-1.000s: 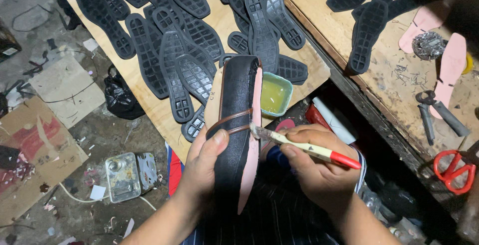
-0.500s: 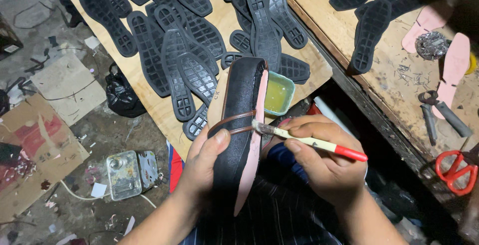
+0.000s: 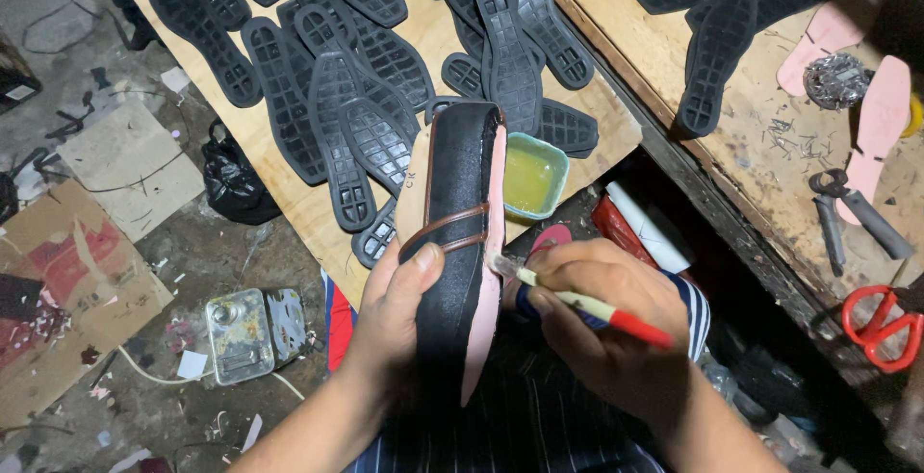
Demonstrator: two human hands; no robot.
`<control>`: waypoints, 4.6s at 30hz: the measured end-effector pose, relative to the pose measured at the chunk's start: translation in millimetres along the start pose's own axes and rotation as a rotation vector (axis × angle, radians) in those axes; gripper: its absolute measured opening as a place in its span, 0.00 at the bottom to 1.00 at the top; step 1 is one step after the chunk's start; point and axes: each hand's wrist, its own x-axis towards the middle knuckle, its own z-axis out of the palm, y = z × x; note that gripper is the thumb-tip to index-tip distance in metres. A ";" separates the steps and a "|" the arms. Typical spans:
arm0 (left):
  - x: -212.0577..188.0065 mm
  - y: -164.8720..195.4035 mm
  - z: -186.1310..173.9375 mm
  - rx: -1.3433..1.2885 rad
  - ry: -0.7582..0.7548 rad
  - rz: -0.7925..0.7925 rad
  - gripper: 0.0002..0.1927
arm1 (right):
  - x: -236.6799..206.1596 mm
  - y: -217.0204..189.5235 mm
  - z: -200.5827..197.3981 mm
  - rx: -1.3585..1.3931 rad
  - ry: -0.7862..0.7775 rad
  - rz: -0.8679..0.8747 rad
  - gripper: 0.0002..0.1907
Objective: The person holds a shoe in one hand and uses a brush to spread yellow adhesive from a small container over the sole edge and bottom of the shoe, repeatedly dipping the brush and rotating the shoe to coat the surface.
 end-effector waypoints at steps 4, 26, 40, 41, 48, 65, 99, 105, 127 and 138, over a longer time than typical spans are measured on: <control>-1.7 3.0 -0.9 0.024 -0.026 -0.007 0.25 | -7.9 8.3 3.1 0.390 0.159 0.189 0.09; 1.4 -0.9 8.5 0.075 -0.128 0.218 0.30 | -17.2 6.1 10.1 0.224 0.235 0.091 0.10; 8.2 1.8 -1.4 0.001 -0.085 0.242 0.33 | -25.0 5.6 13.9 0.219 0.219 0.012 0.08; 7.7 2.5 -1.5 0.014 -0.100 0.224 0.33 | -22.1 11.7 16.6 0.226 0.285 0.050 0.08; 7.2 2.7 2.8 0.015 -0.062 0.172 0.32 | -25.1 20.4 17.4 0.532 0.171 0.153 0.08; 8.1 1.7 6.5 0.136 -0.147 0.325 0.33 | -27.0 19.3 20.2 0.281 0.271 0.064 0.10; 14.4 0.2 3.3 0.166 -0.107 0.316 0.37 | -26.3 15.2 22.2 0.177 0.260 0.051 0.11; 16.3 0.0 3.0 0.191 -0.071 0.316 0.33 | -26.1 13.6 17.3 0.204 0.188 0.018 0.12; 17.1 -4.4 13.1 0.090 -0.070 0.272 0.31 | -22.3 6.0 25.7 0.097 0.257 0.054 0.12; 19.3 4.3 17.2 0.072 -0.052 0.274 0.32 | -33.2 -4.3 3.5 0.091 -0.106 0.145 0.12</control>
